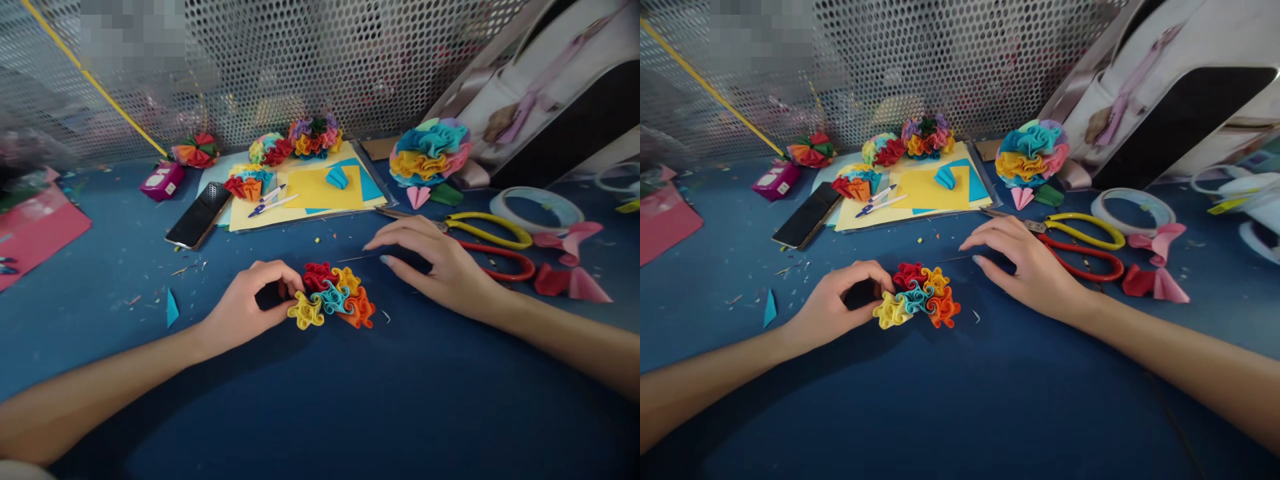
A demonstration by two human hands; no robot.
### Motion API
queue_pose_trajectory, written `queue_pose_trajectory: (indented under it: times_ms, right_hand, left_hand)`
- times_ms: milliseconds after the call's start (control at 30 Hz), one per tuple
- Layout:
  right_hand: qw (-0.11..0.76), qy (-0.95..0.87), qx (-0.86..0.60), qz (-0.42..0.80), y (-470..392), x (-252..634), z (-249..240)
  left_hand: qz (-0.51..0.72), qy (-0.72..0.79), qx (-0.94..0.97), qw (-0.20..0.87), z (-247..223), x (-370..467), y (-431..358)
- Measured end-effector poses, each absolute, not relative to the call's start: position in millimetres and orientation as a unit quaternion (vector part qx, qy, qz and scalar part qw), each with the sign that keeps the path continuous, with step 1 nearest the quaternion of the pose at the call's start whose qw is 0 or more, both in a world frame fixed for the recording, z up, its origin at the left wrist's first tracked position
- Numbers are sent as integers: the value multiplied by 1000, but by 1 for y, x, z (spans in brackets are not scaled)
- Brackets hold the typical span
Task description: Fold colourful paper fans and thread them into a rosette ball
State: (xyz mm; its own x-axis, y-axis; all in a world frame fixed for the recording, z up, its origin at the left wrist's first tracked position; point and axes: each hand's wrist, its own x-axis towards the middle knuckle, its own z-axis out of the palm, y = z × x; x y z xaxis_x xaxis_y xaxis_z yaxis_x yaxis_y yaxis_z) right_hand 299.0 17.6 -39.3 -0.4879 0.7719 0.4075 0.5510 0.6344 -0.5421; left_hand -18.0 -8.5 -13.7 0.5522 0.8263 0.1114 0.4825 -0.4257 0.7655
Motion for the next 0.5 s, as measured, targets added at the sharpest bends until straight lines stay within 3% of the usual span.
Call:
queue_pose_trajectory:
  times_ms: [233,500]
  right_hand:
    - [266,-881,-334,205,-8,279,-32]
    - [279,-893,-306,176,-23,267,-34]
  left_hand:
    - [241,411,811,340,-14,-18,-9]
    - [257,403,807,346,-17,-18,-10]
